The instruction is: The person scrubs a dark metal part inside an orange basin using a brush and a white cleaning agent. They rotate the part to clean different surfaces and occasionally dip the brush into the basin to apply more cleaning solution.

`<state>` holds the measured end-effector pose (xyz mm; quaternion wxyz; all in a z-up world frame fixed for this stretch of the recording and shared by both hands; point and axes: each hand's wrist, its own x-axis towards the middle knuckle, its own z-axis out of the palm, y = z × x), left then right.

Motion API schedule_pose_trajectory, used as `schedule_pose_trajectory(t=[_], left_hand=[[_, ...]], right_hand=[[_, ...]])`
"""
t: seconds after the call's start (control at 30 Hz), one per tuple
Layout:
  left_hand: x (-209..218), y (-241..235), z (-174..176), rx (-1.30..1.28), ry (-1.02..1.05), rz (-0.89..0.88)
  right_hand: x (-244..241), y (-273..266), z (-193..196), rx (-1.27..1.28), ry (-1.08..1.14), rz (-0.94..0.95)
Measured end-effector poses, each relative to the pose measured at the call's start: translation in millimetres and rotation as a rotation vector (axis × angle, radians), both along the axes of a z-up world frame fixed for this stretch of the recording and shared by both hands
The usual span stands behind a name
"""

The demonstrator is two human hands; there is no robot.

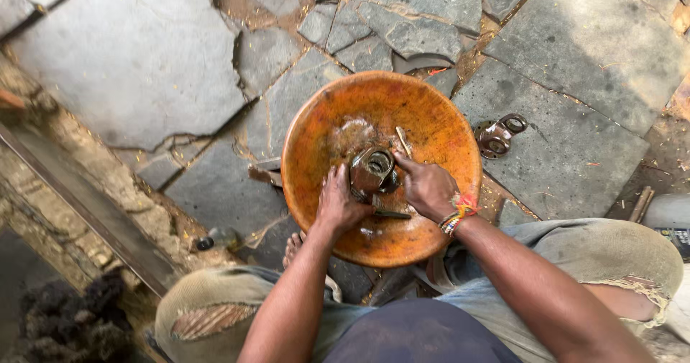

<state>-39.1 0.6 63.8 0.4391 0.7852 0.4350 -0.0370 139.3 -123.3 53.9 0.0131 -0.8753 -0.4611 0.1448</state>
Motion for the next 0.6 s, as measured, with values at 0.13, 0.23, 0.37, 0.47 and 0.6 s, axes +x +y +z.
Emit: schedule_pose_trajectory(t=[0.13,0.23,0.37,0.47,0.6], left_hand=[[-5,-1,7,-0.017,0.073,-0.046],[-2,1,12,-0.066,0.083,-0.025],[-3,0,10,-0.082,0.141,-0.045],[-1,1,-4,-0.087,0.129,-0.048],[-2,4,-19,-0.063,0.063,-0.051]], right_hand=[[7,2,8,0.27,0.191,-0.077],[0,6,17,0.145,0.032,0.083],[11,7,37,0.236,-0.057,0.242],[-1,10,38,0.142,0.001,0.12],[-44,19,29,0.12,0.059,0.31]])
